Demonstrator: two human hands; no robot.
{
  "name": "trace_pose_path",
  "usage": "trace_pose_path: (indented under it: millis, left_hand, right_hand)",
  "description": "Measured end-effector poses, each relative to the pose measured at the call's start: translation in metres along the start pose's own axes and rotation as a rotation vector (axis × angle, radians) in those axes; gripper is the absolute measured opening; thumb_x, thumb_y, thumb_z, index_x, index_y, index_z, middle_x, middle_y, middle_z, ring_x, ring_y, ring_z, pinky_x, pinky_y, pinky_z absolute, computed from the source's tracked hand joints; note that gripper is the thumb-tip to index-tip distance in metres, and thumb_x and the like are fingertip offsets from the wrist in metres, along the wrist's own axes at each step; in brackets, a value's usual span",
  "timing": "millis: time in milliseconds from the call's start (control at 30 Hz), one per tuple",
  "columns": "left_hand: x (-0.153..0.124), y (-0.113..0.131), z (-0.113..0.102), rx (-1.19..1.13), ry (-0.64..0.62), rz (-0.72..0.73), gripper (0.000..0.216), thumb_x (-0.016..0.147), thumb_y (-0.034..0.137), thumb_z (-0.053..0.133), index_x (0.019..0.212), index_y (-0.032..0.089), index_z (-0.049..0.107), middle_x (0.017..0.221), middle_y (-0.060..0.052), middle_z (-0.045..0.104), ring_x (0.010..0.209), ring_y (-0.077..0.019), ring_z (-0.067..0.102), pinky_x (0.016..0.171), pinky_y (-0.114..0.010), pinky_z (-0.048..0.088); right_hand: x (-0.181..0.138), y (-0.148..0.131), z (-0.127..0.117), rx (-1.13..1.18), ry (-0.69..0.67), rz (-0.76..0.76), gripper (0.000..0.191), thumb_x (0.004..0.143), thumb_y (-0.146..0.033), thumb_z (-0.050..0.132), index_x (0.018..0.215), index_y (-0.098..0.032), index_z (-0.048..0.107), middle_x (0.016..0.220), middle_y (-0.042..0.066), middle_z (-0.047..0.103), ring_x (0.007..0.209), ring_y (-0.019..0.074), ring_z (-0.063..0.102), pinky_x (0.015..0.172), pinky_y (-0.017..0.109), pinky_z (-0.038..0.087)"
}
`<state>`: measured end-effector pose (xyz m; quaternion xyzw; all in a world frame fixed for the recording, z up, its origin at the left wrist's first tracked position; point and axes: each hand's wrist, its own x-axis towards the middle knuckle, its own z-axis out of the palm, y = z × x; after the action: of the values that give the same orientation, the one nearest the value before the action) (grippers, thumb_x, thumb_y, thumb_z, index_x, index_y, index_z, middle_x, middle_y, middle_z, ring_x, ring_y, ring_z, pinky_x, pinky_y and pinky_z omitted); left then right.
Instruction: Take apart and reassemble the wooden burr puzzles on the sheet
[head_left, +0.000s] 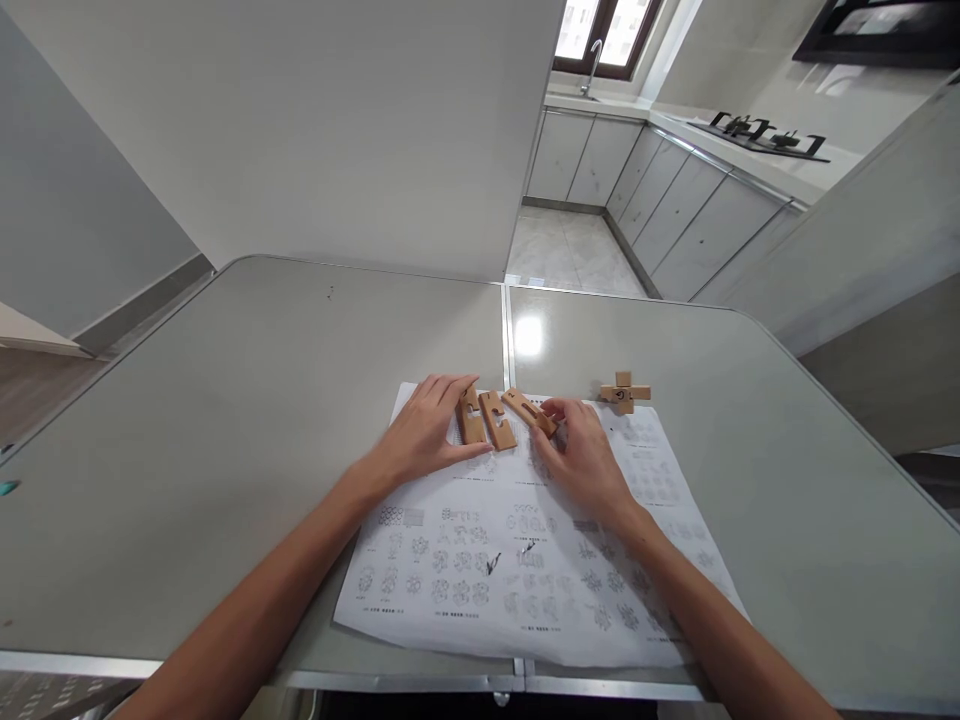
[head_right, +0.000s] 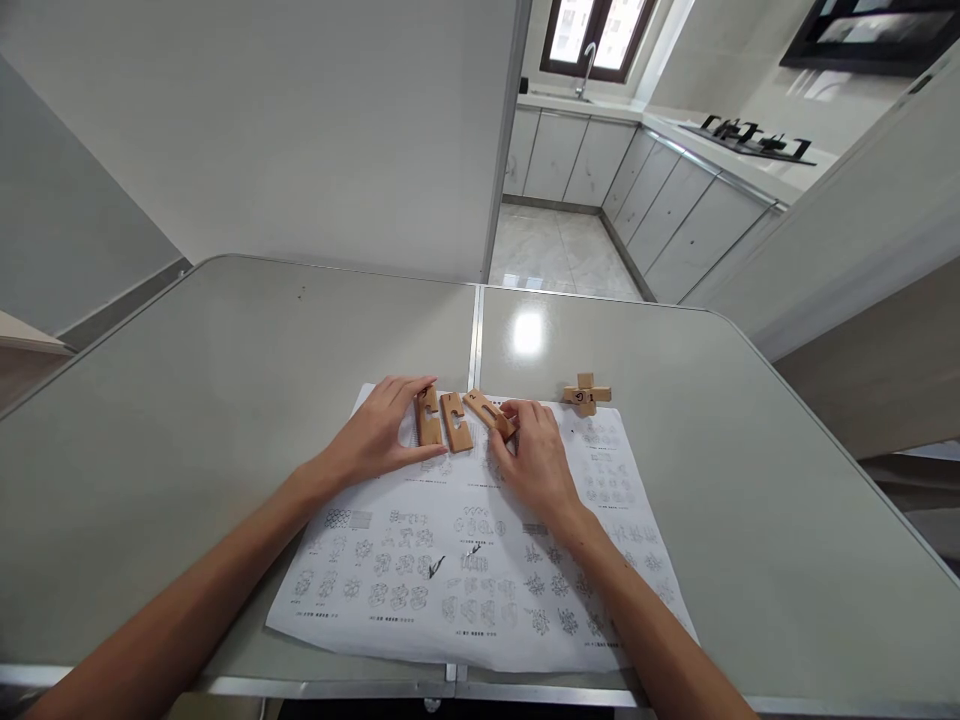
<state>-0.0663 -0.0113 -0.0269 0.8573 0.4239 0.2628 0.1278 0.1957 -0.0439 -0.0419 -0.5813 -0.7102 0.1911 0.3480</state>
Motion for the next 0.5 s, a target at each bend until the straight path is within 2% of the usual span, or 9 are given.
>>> trace_pose_path:
  millis: [133,233,333,400,500]
  left_hand:
    - [0.0,0.004,0.001,-0.034,0.043,0.021,0.084,0.088,0.057,0.08,0.155,0.028,0.038,0.148,-0.014,0.057,0.134,-0.0345,0.059,0.109,-0.054,0.055]
    - [0.0,0.007,0.002,-0.047,0.081,0.06,0.083,0.088,0.056,0.08,0.154,0.026,0.038,0.148,-0.015,0.058,0.133,-0.0344,0.061,0.107,-0.053,0.056]
    - [0.0,0.01,0.002,-0.048,0.116,0.08,0.083,0.088,0.054,0.081,0.154,0.025,0.038,0.146,-0.015,0.059,0.133,-0.034,0.061,0.106,-0.052,0.057]
    - [0.0,0.012,0.002,-0.05,0.138,0.086,0.085,0.088,0.053,0.082,0.154,0.025,0.038,0.146,-0.016,0.059,0.133,-0.0341,0.061,0.106,-0.052,0.057]
    - [0.0,0.015,0.003,-0.061,0.167,0.098,0.088,0.087,0.052,0.083,0.156,0.024,0.037,0.145,-0.017,0.06,0.132,-0.0345,0.062,0.106,-0.052,0.057]
  right_hand:
    - [0.0,0.001,0.001,0.042,-0.008,0.01,0.02,0.1,-0.037,0.059,0.115,-0.024,0.061,0.112,0.011,0.069,0.108,0.0333,0.059,0.093,0.051,0.048]
    - [0.001,0.0,0.002,0.039,-0.017,-0.004,0.016,0.103,-0.037,0.054,0.106,-0.025,0.064,0.102,0.009,0.07,0.099,0.0317,0.059,0.088,0.049,0.047]
    - [0.002,-0.003,0.0,0.061,0.007,0.017,0.025,0.106,-0.043,0.051,0.096,-0.024,0.063,0.092,0.008,0.068,0.088,0.0288,0.058,0.079,0.044,0.046]
    - [0.003,-0.006,-0.002,0.139,0.014,0.064,0.03,0.106,-0.048,0.051,0.099,-0.023,0.064,0.089,0.006,0.066,0.081,0.0258,0.056,0.073,0.039,0.045]
    - [0.003,-0.013,-0.008,0.36,-0.048,0.13,0.034,0.106,-0.054,0.053,0.104,-0.022,0.066,0.086,0.004,0.064,0.077,0.022,0.056,0.068,0.034,0.045]
